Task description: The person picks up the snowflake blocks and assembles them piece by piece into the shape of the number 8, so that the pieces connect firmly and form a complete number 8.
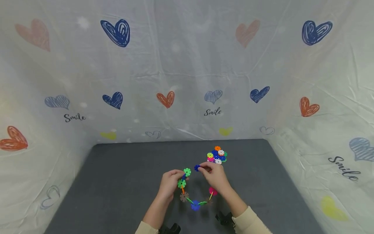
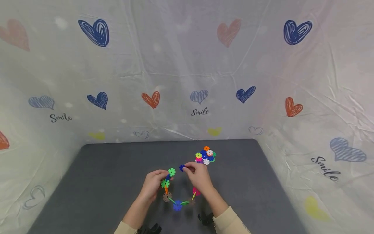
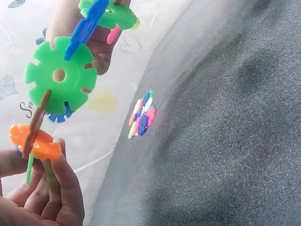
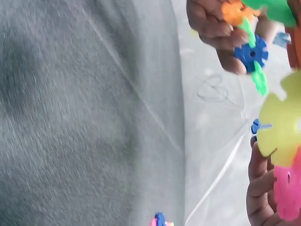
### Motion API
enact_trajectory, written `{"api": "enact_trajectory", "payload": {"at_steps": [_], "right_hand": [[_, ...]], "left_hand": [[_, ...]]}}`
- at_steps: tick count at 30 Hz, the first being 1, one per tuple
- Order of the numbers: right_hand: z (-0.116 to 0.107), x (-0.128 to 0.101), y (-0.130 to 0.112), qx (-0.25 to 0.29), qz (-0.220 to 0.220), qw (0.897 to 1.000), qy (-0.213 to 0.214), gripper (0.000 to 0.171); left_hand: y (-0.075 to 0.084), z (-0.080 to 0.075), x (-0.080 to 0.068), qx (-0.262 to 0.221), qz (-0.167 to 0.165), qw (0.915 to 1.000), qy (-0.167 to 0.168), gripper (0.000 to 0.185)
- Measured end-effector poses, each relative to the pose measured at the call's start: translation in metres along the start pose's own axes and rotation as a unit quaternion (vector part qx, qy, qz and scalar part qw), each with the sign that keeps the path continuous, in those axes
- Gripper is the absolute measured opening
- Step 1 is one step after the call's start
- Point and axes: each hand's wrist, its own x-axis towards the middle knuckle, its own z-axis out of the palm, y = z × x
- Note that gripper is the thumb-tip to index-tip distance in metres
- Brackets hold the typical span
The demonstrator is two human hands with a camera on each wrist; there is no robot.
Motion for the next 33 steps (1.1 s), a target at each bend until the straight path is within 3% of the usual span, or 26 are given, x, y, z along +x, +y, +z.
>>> {"api": "enact_trajectory", "payload": {"at_steps": [9,15,20,23,29,33], "right_hand": [[0.008,-0.004,0.000,-0.014,-0.037,0.999,-0.035,0.004],[0.006,-0.004,-0.004,-0.038,-0.107,0.993,-0.022,0.004],[0.003,-0.005,-0.006,-0.069,-0.161,0.984,-0.018,0.007],[0.001,-0.006,-0.008,-0.112,-0.212,0.971,-0.007,0.007],[0.001,-0.005,-0.014,-0.221,-0.302,0.927,0.031,0.012],[0.003,-0.006,-0.014,-0.233,-0.323,0.916,0.038,0.012]], "left_hand": [[0.002,0.000,-0.003,0.012,0.019,0.9997,-0.005,0.027],[0.002,0.002,-0.001,0.047,0.037,0.9982,0.009,0.024],[0.004,0.004,-0.004,0.057,0.041,0.9975,-0.002,0.023],[0.005,0.004,-0.007,0.059,0.041,0.9974,-0.005,0.024],[0.008,0.006,-0.010,0.090,0.046,0.9947,0.013,0.022],[0.009,0.007,-0.009,0.091,0.042,0.9949,0.015,0.021]]}}
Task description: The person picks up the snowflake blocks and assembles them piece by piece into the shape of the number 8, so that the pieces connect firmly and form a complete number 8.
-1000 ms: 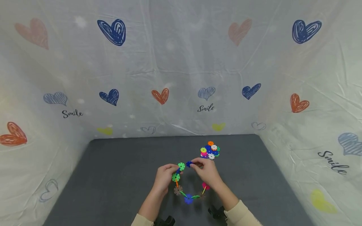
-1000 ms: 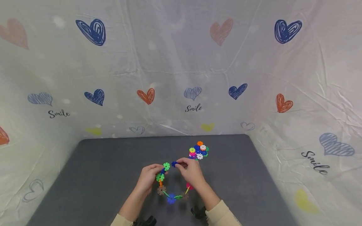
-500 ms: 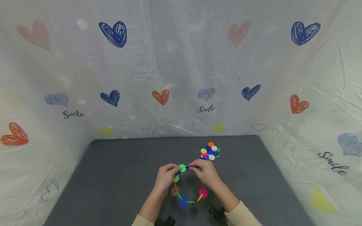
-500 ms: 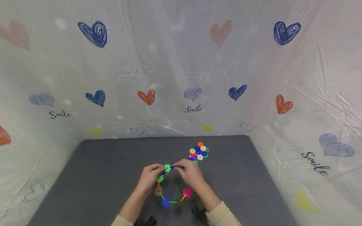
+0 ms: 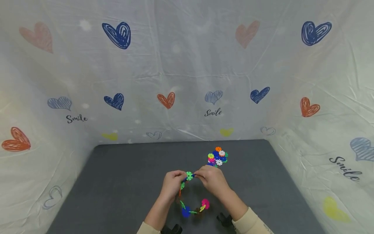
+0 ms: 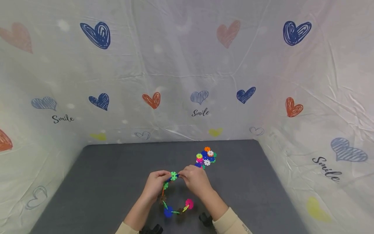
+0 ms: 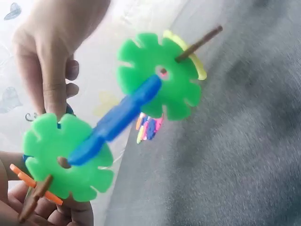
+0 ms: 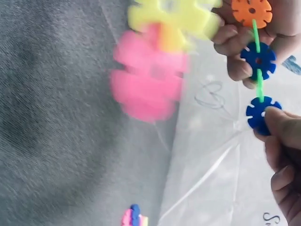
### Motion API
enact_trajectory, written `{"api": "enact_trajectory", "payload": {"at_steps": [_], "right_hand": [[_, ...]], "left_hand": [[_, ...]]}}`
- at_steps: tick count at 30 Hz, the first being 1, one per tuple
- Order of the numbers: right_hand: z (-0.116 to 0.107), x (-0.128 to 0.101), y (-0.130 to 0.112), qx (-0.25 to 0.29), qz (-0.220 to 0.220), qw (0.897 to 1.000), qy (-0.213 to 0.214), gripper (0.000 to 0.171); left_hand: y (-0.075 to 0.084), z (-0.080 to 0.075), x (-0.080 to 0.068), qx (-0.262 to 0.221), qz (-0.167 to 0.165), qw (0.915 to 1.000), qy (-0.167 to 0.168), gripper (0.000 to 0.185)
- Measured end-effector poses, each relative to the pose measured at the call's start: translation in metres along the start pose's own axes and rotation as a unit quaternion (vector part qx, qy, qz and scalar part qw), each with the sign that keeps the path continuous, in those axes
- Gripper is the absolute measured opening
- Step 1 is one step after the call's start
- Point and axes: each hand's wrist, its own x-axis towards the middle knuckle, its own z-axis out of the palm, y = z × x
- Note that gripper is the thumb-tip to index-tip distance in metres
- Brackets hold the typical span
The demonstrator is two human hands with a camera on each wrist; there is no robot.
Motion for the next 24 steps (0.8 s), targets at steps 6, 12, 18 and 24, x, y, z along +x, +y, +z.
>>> {"api": "enact_trajectory", "payload": {"at_steps": [6,12,18,24], "right_hand": [[0.004,-0.007,0.002,0.076,0.014,0.996,0.054,0.011],[0.005,-0.008,0.007,0.170,0.095,0.981,0.000,0.008],[0.001,-0.008,0.023,0.262,0.246,0.930,-0.077,0.024],[-0.001,-0.016,0.053,0.273,0.339,0.899,-0.042,0.025]], "left_hand": [[0.002,0.004,0.000,-0.011,-0.008,0.9998,-0.013,0.022],[0.000,0.004,0.002,-0.012,-0.016,0.9997,-0.013,0.023],[-0.006,0.002,0.004,-0.027,-0.022,0.9994,0.007,0.023],[-0.011,0.001,0.007,-0.051,-0.029,0.9982,0.010,0.025]]}}
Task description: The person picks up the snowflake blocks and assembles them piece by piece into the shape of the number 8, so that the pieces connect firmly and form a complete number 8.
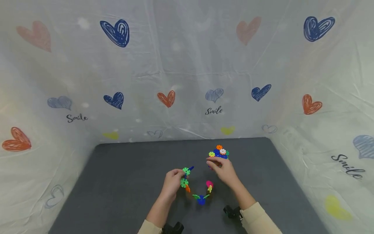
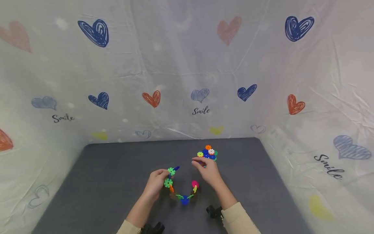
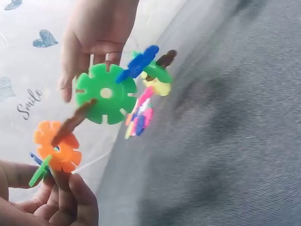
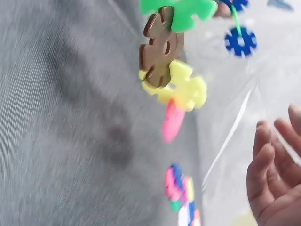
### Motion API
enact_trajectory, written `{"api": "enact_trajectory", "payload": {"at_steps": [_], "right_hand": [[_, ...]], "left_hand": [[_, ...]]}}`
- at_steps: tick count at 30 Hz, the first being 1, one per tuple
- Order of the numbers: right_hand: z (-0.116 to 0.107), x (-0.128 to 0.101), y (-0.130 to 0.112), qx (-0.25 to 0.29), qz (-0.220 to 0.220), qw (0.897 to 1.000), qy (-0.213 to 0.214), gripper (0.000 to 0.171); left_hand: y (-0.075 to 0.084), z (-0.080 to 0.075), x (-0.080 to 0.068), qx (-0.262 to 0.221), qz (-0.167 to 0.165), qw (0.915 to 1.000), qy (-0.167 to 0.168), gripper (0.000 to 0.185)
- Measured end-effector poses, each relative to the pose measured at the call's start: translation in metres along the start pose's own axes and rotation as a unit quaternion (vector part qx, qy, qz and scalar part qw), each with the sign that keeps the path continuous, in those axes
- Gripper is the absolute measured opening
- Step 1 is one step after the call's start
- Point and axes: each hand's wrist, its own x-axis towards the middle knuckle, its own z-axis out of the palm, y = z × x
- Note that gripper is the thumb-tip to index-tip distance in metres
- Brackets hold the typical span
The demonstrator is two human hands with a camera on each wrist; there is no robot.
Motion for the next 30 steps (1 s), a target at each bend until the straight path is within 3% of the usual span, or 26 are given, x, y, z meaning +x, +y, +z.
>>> {"api": "enact_trajectory", "payload": {"at_steps": [5,9,13,16,21,30], "right_hand": [[-0.011,0.010,0.026,-0.055,0.059,0.996,0.048,0.030],[-0.017,0.016,0.047,-0.127,0.113,0.982,0.086,0.034],[-0.018,0.018,0.060,-0.180,0.147,0.971,0.053,0.036],[-0.016,0.019,0.066,-0.189,0.161,0.968,0.027,0.033],[-0.010,0.020,0.069,-0.195,0.178,0.964,0.040,0.031],[0.007,0.019,0.059,-0.260,0.187,0.947,0.011,0.041]], "left_hand": [[-0.007,0.002,0.003,-0.080,-0.016,0.9965,-0.018,0.025],[-0.008,0.003,0.005,-0.143,-0.017,0.9891,-0.030,0.026],[-0.007,0.002,0.004,-0.155,-0.032,0.9869,-0.032,0.028],[-0.007,0.000,0.002,-0.150,-0.045,0.9873,-0.025,0.030],[-0.005,-0.001,0.002,-0.149,-0.046,0.9877,-0.019,0.031],[-0.002,0.000,0.007,-0.174,-0.042,0.9839,-0.008,0.027]]}}
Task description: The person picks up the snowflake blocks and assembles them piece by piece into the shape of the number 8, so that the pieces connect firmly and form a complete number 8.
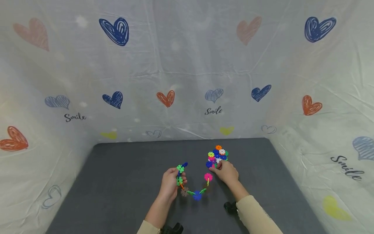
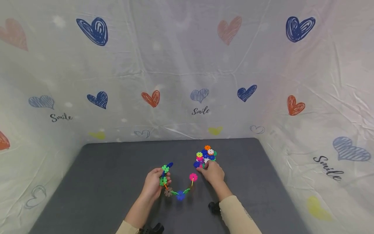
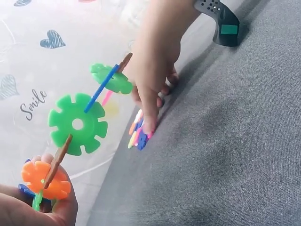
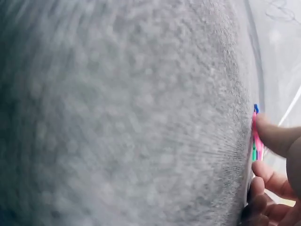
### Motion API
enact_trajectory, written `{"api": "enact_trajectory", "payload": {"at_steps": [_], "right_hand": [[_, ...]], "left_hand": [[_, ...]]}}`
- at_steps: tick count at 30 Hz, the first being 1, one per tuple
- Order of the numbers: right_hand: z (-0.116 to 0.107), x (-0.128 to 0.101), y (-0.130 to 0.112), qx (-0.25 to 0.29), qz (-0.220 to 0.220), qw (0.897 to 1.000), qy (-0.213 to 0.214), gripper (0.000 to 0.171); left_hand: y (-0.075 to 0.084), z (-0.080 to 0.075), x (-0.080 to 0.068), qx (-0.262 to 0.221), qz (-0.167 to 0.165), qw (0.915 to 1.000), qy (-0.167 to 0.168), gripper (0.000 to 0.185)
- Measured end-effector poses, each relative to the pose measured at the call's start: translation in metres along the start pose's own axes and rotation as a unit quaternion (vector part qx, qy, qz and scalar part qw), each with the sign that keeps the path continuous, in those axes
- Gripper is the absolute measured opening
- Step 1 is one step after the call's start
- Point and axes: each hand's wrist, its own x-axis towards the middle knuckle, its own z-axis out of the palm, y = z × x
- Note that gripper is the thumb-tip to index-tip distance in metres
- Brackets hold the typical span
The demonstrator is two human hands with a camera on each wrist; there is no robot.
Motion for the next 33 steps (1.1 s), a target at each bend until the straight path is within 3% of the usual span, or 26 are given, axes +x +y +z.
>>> {"api": "enact_trajectory", "payload": {"at_steps": [6,12,15,21,24,29,33], "right_hand": [[-0.005,-0.002,-0.001,0.013,-0.002,1.000,-0.014,0.032],[-0.012,-0.004,0.004,0.132,0.025,0.990,-0.033,0.021],[-0.015,-0.007,0.003,0.203,0.053,0.977,-0.049,0.016],[-0.024,-0.019,-0.009,0.345,0.084,0.933,-0.061,0.011],[-0.029,-0.029,-0.021,0.365,0.064,0.927,-0.062,0.015],[-0.033,-0.044,-0.041,0.370,-0.007,0.926,-0.068,0.030],[-0.033,-0.051,-0.056,0.355,-0.043,0.931,-0.072,0.028]], "left_hand": [[0.002,0.000,0.000,-0.007,0.000,1.0000,0.001,0.027],[0.003,-0.003,-0.002,-0.018,0.000,0.9998,-0.004,0.029],[0.003,-0.004,-0.001,-0.016,0.002,0.9998,-0.009,0.030],[0.002,-0.003,0.000,-0.008,-0.004,0.9999,-0.013,0.026],[0.003,-0.002,-0.001,-0.002,-0.007,0.9999,-0.014,0.025],[0.004,-0.001,-0.002,-0.007,-0.010,0.9996,-0.024,0.023],[0.004,-0.001,-0.002,-0.023,-0.017,0.9991,-0.031,0.018]]}}
